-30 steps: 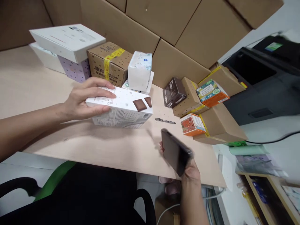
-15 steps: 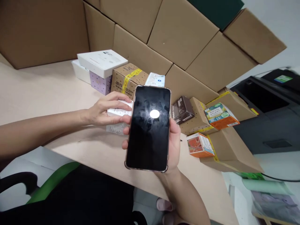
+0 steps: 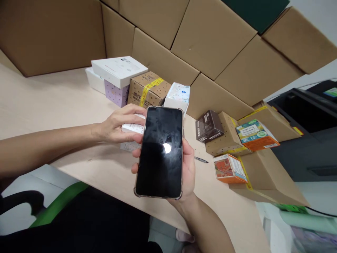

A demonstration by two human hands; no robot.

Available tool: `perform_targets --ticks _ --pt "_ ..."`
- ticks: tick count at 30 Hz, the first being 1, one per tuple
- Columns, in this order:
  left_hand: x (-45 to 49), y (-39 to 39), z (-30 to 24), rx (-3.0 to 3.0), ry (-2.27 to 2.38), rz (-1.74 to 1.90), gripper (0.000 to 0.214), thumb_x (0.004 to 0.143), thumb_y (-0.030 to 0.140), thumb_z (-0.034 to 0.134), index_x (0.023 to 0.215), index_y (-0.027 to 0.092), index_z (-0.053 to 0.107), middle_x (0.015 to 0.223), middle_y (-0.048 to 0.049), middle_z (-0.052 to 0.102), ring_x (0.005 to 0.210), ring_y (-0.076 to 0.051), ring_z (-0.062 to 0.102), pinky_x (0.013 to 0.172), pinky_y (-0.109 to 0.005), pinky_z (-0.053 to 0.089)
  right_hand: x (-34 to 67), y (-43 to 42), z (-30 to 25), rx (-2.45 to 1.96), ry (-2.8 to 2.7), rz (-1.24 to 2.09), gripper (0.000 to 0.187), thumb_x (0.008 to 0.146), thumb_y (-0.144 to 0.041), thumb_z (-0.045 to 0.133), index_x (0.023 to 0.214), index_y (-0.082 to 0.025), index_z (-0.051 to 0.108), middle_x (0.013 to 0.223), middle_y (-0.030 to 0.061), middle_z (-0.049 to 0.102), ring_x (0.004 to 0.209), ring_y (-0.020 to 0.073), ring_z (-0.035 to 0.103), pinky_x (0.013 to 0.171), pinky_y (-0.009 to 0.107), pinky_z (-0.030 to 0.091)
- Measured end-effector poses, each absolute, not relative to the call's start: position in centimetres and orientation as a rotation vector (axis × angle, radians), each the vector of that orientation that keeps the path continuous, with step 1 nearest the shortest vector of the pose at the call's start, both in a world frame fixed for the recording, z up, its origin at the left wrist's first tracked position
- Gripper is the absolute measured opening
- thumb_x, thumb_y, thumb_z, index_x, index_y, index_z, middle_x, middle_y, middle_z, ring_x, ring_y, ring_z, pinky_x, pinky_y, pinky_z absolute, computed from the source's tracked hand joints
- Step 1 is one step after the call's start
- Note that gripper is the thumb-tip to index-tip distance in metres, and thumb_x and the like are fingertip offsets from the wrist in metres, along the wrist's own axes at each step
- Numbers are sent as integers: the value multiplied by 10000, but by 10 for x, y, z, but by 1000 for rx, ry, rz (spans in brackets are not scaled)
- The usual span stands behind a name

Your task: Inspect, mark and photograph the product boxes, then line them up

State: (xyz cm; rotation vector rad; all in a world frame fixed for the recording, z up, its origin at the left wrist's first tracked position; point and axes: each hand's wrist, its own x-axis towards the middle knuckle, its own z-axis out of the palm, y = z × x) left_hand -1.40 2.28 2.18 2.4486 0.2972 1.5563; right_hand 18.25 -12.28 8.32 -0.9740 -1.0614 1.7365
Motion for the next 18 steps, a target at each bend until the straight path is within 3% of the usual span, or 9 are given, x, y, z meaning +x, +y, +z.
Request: perform_targets --ticks 6,10,13,18 --pt "-13 23 22 2464 277 1604 326 925 552 704 1054 260 770 1169 -101 727 1093 -240 698 968 -389 563 181 -123 82 -972 -1029 1686 724 916 -805 255 1272 -322 660 1437 74 656 967 285 724 844 541 612" --pt "-14 22 24 2488 282 1597 299 914 513 737 1060 253 764 1177 -100 727 1099 -233 700 975 -379 562 187 -123 75 -951 -1062 1648 716 927 -805 261 1304 -337 649 1350 90 695 977 305 718 874 577 593" --pt "-15 21 25 2511 283 1586 291 908 489 750 1075 252 760 1182 -98 724 1099 -228 699 975 -374 562 189 -123 76 -947 -994 1664 700 924 -795 295 1261 -312 673 1276 89 726 957 296 718 862 551 603" --pt "-15 22 24 2511 253 1600 274 915 467 740 1091 256 758 1188 -97 721 1110 -237 695 969 -382 569 186 -121 82 -953 -909 1650 673 902 -781 371 1237 -288 682 1359 89 702 1015 294 719 865 529 620"
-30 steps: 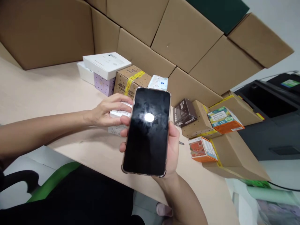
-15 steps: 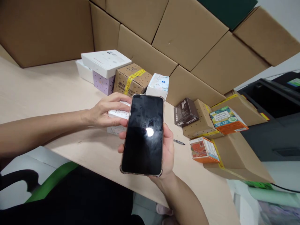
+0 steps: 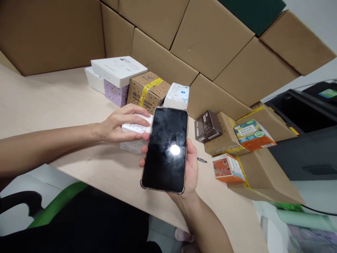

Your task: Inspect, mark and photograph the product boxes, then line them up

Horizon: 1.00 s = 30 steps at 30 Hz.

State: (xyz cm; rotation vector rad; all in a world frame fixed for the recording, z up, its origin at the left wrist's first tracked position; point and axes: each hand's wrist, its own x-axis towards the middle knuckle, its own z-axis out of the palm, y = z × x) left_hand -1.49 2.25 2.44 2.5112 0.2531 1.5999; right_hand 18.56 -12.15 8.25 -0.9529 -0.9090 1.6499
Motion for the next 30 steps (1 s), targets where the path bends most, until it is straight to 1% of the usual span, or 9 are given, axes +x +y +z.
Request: perform_targets --ticks 6,9,13,19,24,26,28,29,30 --pt "-13 23 22 2526 230 1648 279 927 455 733 1100 236 751 1180 -112 717 1103 -237 698 964 -379 571 188 -121 80 -947 -1029 1640 699 938 -777 277 1284 -304 657 1471 92 633 1082 299 711 885 542 612" --pt "-13 23 22 2499 229 1653 274 921 454 740 1094 242 757 1184 -107 722 1104 -236 699 971 -374 567 188 -122 81 -1000 -1095 1597 719 936 -794 226 1294 -321 633 1471 82 631 1106 303 704 890 542 606" --pt "-15 22 24 2499 286 1579 295 910 485 744 1088 250 765 1194 -101 725 1123 -239 693 988 -381 563 186 -123 83 -956 -983 1632 704 926 -782 293 1300 -299 643 1373 94 696 1031 284 724 835 486 624" --pt "-17 21 26 2517 291 1542 296 911 485 745 1087 248 763 1200 -105 723 1136 -239 690 993 -375 556 184 -122 85 -987 -966 1634 692 902 -795 356 1324 -321 632 1365 94 702 1060 322 719 858 540 612" --pt "-17 22 25 2523 268 1567 286 908 470 747 1087 248 762 1203 -108 725 1107 -244 697 977 -379 561 198 -127 86 -948 -844 1658 663 924 -750 364 1295 -297 677 1263 100 755 932 286 749 768 476 635" --pt "-17 22 25 2527 281 1551 296 904 478 742 1093 251 760 1202 -109 723 1098 -243 694 980 -385 562 215 -134 83 -1025 -845 1582 700 914 -754 348 1388 -321 627 1288 110 751 960 319 759 769 501 636" --pt "-17 22 25 2537 288 1533 311 901 484 728 1103 250 756 1200 -113 719 1094 -244 688 987 -393 559 240 -146 77 -1128 -861 1439 777 887 -776 326 1485 -334 551 1341 136 729 1015 375 761 794 556 633" --pt "-18 23 25 2542 288 1522 318 898 484 722 1111 250 752 1200 -114 715 1093 -244 684 990 -397 558 254 -153 72 -1186 -865 1357 803 869 -783 333 1494 -327 549 1358 156 720 1031 403 761 800 579 631" --pt "-18 23 25 2547 284 1508 324 894 479 718 1121 249 747 1203 -114 711 1096 -245 680 993 -401 557 270 -162 66 -1245 -881 1303 800 847 -776 370 1464 -316 586 1367 175 714 1044 429 761 819 593 629"
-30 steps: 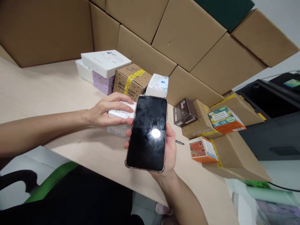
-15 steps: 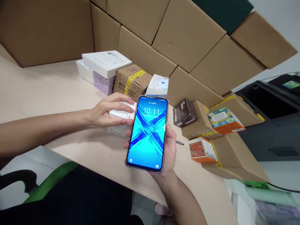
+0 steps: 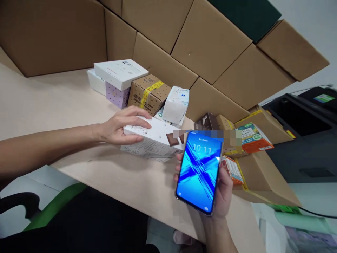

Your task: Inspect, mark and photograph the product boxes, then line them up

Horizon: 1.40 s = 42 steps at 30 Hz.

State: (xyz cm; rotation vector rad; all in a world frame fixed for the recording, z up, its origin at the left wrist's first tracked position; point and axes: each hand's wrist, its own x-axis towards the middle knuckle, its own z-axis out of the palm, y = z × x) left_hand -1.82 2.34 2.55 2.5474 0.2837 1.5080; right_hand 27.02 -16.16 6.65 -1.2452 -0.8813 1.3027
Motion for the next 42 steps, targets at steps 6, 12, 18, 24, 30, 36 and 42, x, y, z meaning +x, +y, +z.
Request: perform_targets --ticks 6,12,18,24,30,36,42 --pt "-24 28 31 2580 175 1374 363 870 392 711 1207 257 708 1260 -121 659 1157 -261 649 1016 -426 554 355 -216 29 -1670 -1199 968 510 830 -630 606 1299 -449 695 1378 93 724 1184 457 715 996 615 580" --pt "-40 32 53 2566 174 1082 349 899 352 716 1235 259 716 1315 -115 627 1217 -251 634 1048 -398 537 379 -233 6 -2020 -1788 566 626 903 -522 690 1477 -304 566 1558 117 565 1465 373 501 1240 595 384" --pt "-71 49 78 2605 434 809 434 898 490 740 1279 283 726 1366 -93 622 1211 -242 628 925 -322 578 379 -218 -6 -2051 -1995 473 653 946 -512 639 1535 -284 474 1604 129 502 1495 336 464 1259 589 376" --pt "-103 75 83 2760 743 783 578 957 585 620 1369 181 654 1359 -85 649 1125 -172 613 968 -400 579 396 -210 -7 -2049 -2020 504 669 922 -484 662 1534 -283 480 1599 126 516 1498 353 466 1260 618 361" --pt "-117 97 80 2934 698 762 703 846 678 643 1331 171 687 1310 -59 637 1292 -278 481 1014 -675 494 420 -208 -3 -2049 -1976 584 683 897 -497 703 1520 -298 506 1588 129 526 1489 370 464 1253 667 331" --pt "-121 109 76 2881 741 775 712 757 669 723 1258 163 729 1288 -78 649 1252 -283 470 1015 -729 472 429 -205 5 -2089 -1972 662 738 844 -552 739 1508 -298 542 1618 126 500 1534 385 411 1271 666 289" --pt "-118 102 77 2784 963 785 665 772 646 663 1259 198 736 1302 -62 643 1305 -339 427 1060 -771 385 422 -178 23 -2167 -1841 492 646 839 -632 695 1374 -272 649 1451 144 655 1316 374 638 1127 589 504"
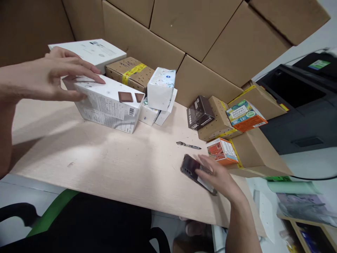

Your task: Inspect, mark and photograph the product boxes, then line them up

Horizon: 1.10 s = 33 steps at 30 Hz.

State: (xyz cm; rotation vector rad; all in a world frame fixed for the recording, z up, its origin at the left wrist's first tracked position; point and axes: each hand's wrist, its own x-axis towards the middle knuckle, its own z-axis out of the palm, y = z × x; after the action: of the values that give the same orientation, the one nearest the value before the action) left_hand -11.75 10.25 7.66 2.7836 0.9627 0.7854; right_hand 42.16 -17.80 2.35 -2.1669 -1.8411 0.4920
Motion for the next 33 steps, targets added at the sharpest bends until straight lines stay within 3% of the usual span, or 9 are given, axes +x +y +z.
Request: perform_targets --ticks 2,4,8,11,15,22,26,29,33 --pt "-114 99 75 2798 1025 865 605 799 600 605 1223 193 750 1267 -58 670 1319 -376 401 1049 -826 294 414 -150 35 -2223 -1750 230 614 874 -631 637 1345 -239 657 1273 155 728 1113 357 717 987 560 577" --pt "-107 93 74 2828 1040 998 557 818 539 551 1168 161 764 1228 -69 684 1307 -382 395 1048 -829 242 405 -113 48 -2285 -1710 -87 589 911 -587 593 1332 -181 656 1143 175 735 1073 370 702 970 562 555" --pt "-88 77 72 2936 834 1307 408 837 301 501 1083 122 774 1166 -83 692 1230 -299 447 1092 -665 317 385 -39 61 -2433 -1457 -529 685 952 -565 557 1402 -48 564 1325 315 584 1243 448 589 1025 573 470" --pt "-75 71 68 3013 561 1546 348 767 172 529 1009 179 779 1075 -50 720 1068 -231 532 1037 -529 411 373 1 57 -2571 -1348 -530 648 962 -541 572 1355 -26 574 1360 349 523 1281 481 539 1006 575 454" --pt "-66 74 57 3020 552 1486 220 734 238 593 886 245 751 886 3 724 959 -219 570 999 -507 418 374 26 44 -2513 -1249 -569 575 904 -473 686 1295 -59 608 1354 342 487 1272 491 525 994 596 442" --pt "-51 52 44 3101 267 1558 207 781 313 588 921 311 740 865 6 735 859 -226 629 790 -410 476 392 36 36 -2236 -1172 -318 501 851 -408 679 1245 -124 556 1215 248 549 1128 408 608 994 616 449" --pt "-40 36 43 3115 229 1221 194 761 318 614 904 330 744 821 -17 742 769 -239 655 691 -411 498 390 12 48 -2188 -1184 -328 439 837 -349 649 1213 -138 565 1195 219 617 1167 382 607 1048 606 451" --pt "-34 31 39 3038 294 899 181 772 340 622 893 305 752 808 -46 736 694 -228 649 654 -402 505 391 -35 60 -2022 -1211 -319 464 789 -386 684 1203 -196 593 1157 129 675 1080 323 651 1049 575 487" --pt "-24 20 28 2959 235 842 173 835 265 581 873 273 750 829 -50 743 707 -201 659 624 -333 503 391 -109 70 -1780 -1177 106 559 704 -469 808 1194 -276 621 1126 57 711 941 282 701 914 545 586"
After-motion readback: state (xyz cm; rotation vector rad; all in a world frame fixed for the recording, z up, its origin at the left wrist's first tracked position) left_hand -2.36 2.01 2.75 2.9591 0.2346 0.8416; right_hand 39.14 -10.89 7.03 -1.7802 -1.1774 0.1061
